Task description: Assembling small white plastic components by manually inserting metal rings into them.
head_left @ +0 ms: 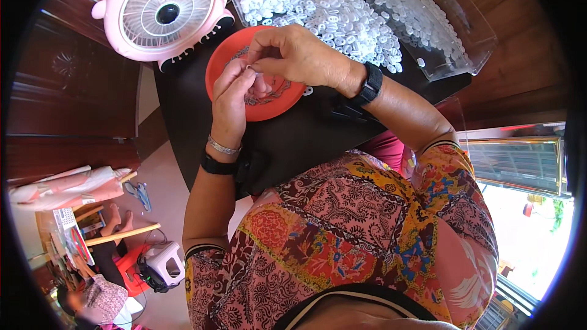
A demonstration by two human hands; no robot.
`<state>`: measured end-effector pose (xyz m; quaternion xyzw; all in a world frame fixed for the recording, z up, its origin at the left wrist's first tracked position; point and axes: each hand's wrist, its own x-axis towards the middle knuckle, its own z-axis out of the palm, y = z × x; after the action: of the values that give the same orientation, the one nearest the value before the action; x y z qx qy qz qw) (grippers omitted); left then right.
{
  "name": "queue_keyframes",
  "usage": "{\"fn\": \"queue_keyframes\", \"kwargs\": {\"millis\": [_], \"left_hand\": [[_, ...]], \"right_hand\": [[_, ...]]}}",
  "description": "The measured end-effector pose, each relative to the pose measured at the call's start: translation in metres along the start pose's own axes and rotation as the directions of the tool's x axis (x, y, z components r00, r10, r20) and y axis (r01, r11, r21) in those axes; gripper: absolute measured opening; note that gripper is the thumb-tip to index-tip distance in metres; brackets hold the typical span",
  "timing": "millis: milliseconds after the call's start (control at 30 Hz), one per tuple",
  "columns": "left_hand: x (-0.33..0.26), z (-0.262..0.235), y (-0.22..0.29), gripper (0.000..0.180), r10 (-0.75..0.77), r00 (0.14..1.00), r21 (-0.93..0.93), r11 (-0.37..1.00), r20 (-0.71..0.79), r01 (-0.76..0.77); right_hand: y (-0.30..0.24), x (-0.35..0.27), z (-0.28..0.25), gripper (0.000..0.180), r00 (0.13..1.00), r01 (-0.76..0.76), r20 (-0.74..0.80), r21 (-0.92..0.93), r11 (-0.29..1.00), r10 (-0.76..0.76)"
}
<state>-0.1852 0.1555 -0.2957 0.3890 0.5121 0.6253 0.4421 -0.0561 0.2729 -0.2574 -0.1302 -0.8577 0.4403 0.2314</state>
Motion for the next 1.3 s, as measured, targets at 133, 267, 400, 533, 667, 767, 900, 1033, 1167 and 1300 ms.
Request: {"fn": "queue_keyframes", "kwargs": {"millis": [133, 267, 400, 533, 667, 767, 900, 1033, 1167, 1300], "left_hand": [[0.002, -0.006, 0.000, 0.019, 0.030, 1.000, -0.054, 0.998, 0.002, -0.030], [0.002, -0.011, -0.001, 0.018, 0.005, 0.998, -0.075, 0.997, -0.070, -0.010], [0.003, -0.013, -0.005, 0.018, -0.026, 0.995, -0.033, 0.999, -0.092, 0.023], [0.005, -0.014, -0.008, 0.018, -0.029, 0.998, -0.020, 0.999, -0.053, 0.028], [0.006, -0.011, -0.009, 0.018, -0.034, 0.998, -0.024, 0.999, -0.056, 0.032], [0.005, -0.010, -0.006, 0.019, -0.028, 0.998, -0.001, 1.000, -0.055, 0.028], [0.004, -0.009, -0.007, 0.019, -0.020, 0.997, -0.010, 1.000, -0.074, 0.019], [0.004, -0.006, -0.005, 0.019, -0.011, 0.999, 0.012, 1.000, -0.051, 0.011], [0.005, -0.005, -0.005, 0.017, 0.005, 0.999, -0.007, 1.000, -0.040, -0.005], [0.008, -0.005, -0.007, 0.017, 0.001, 0.999, -0.003, 1.000, -0.033, -0.002]], "right_hand": [[0.004, 0.000, -0.008, 0.016, 0.999, 0.034, 0.036, -0.056, 0.998, -0.032], [0.035, -0.015, -0.018, 0.013, 0.985, 0.114, 0.167, -0.469, 0.876, -0.039], [0.049, -0.032, -0.024, 0.011, 0.975, 0.200, 0.191, -0.540, 0.817, -0.112], [0.046, -0.037, -0.038, 0.011, 0.980, 0.128, 0.199, -0.587, 0.800, -0.011], [0.045, -0.031, -0.041, 0.011, 0.975, 0.097, 0.215, -0.642, 0.760, 0.057], [0.047, -0.021, -0.038, 0.011, 0.972, 0.117, 0.226, -0.709, 0.695, 0.067], [0.041, -0.010, -0.032, 0.011, 0.948, 0.184, 0.308, -0.732, 0.656, 0.078], [0.049, -0.010, -0.019, 0.012, 0.926, 0.307, 0.376, -0.687, 0.659, -0.039], [0.053, -0.006, -0.007, 0.014, 0.913, 0.359, 0.403, -0.729, 0.583, -0.058], [0.060, 0.001, 0.000, 0.017, 0.893, 0.374, 0.450, -0.757, 0.536, 0.012]]}}
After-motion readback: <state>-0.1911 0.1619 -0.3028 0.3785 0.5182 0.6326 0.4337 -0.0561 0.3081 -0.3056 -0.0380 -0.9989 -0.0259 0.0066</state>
